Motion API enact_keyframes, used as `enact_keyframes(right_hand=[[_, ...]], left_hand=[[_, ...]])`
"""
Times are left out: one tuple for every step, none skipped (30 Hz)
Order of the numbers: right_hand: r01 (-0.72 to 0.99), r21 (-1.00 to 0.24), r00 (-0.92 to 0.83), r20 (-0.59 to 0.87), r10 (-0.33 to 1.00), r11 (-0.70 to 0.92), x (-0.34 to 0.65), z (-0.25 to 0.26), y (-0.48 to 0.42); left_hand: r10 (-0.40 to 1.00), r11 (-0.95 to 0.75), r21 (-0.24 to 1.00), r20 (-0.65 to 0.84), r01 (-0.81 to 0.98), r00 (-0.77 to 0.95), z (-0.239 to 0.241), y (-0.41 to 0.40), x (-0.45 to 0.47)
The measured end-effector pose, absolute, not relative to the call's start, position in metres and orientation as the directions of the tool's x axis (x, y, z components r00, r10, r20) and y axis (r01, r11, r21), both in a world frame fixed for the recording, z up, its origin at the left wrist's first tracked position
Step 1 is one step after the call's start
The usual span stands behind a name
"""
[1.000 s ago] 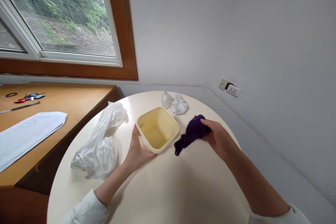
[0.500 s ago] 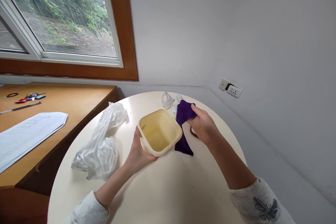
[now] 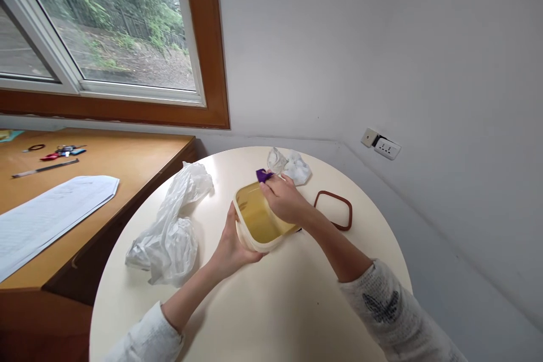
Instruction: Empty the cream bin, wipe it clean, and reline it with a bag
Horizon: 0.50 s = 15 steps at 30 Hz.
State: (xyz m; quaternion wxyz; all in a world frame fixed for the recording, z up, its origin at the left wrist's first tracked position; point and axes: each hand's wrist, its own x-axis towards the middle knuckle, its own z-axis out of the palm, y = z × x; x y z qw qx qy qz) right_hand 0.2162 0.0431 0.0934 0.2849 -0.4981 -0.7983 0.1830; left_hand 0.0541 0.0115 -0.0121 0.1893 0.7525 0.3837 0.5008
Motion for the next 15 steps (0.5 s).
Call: enact_keyframes(right_hand=[[0.684, -0.533, -0.415, 0.277, 0.867, 0.498, 0.209, 0.094, 0.043], [0.666, -0.500, -0.488, 0.269, 0.830, 0.554, 0.203, 0.094, 0.043], [0.642, -0.477, -0.555, 0.252, 0.793, 0.601, 0.198, 0.094, 0.042], [0.616, -0.462, -0.612, 0.228, 0.757, 0.637, 0.193, 0.094, 0.040], [0.592, -0.455, -0.657, 0.204, 0.726, 0.665, 0.190, 0.095, 0.039], [0.567, -0.458, -0.693, 0.184, 0.697, 0.685, 0.188, 0.096, 0.037], [0.540, -0.473, -0.722, 0.165, 0.672, 0.697, 0.188, 0.097, 0.036], [0.513, -0.500, -0.743, 0.148, 0.652, 0.698, 0.189, 0.099, 0.034], [0.490, -0.534, -0.755, 0.134, 0.641, 0.689, 0.191, 0.101, 0.032], [0.470, -0.570, -0.762, 0.123, 0.635, 0.674, 0.193, 0.104, 0.030], [0.451, -0.603, -0.770, 0.111, 0.629, 0.659, 0.196, 0.107, 0.027], [0.437, -0.630, -0.774, 0.100, 0.625, 0.642, 0.199, 0.111, 0.024], [0.424, -0.654, -0.777, 0.093, 0.622, 0.627, 0.201, 0.114, 0.020], [0.406, -0.674, -0.783, 0.091, 0.615, 0.617, 0.204, 0.117, 0.015], [0.387, -0.695, -0.786, 0.095, 0.611, 0.606, 0.206, 0.120, 0.009]], left_hand=[[0.801, -0.597, 0.723, 0.560, 0.348, 0.212, -0.012, 0.011, 0.054], [0.830, -0.558, 0.772, 0.511, 0.305, 0.224, -0.011, 0.012, 0.053], [0.849, -0.524, 0.810, 0.470, 0.264, 0.241, -0.011, 0.012, 0.052], [0.859, -0.498, 0.836, 0.439, 0.229, 0.264, -0.009, 0.012, 0.051], [0.865, -0.473, 0.860, 0.410, 0.191, 0.290, -0.008, 0.012, 0.049], [0.868, -0.445, 0.883, 0.384, 0.148, 0.316, -0.006, 0.012, 0.048], [0.871, -0.407, 0.908, 0.350, 0.105, 0.344, -0.004, 0.013, 0.046], [0.875, -0.362, 0.930, 0.312, 0.071, 0.371, -0.001, 0.013, 0.045], [0.878, -0.317, 0.947, 0.274, 0.048, 0.394, 0.001, 0.013, 0.044], [0.877, -0.279, 0.960, 0.241, 0.030, 0.416, 0.003, 0.013, 0.042], [0.872, -0.252, 0.968, 0.219, 0.016, 0.439, 0.004, 0.013, 0.042], [0.864, -0.238, 0.971, 0.208, 0.007, 0.459, 0.006, 0.013, 0.041], [0.857, -0.239, 0.971, 0.210, 0.001, 0.470, 0.007, 0.013, 0.041], [0.853, -0.244, 0.970, 0.217, -0.005, 0.474, 0.009, 0.013, 0.041], [0.851, -0.245, 0.969, 0.221, -0.012, 0.477, 0.010, 0.013, 0.041]])
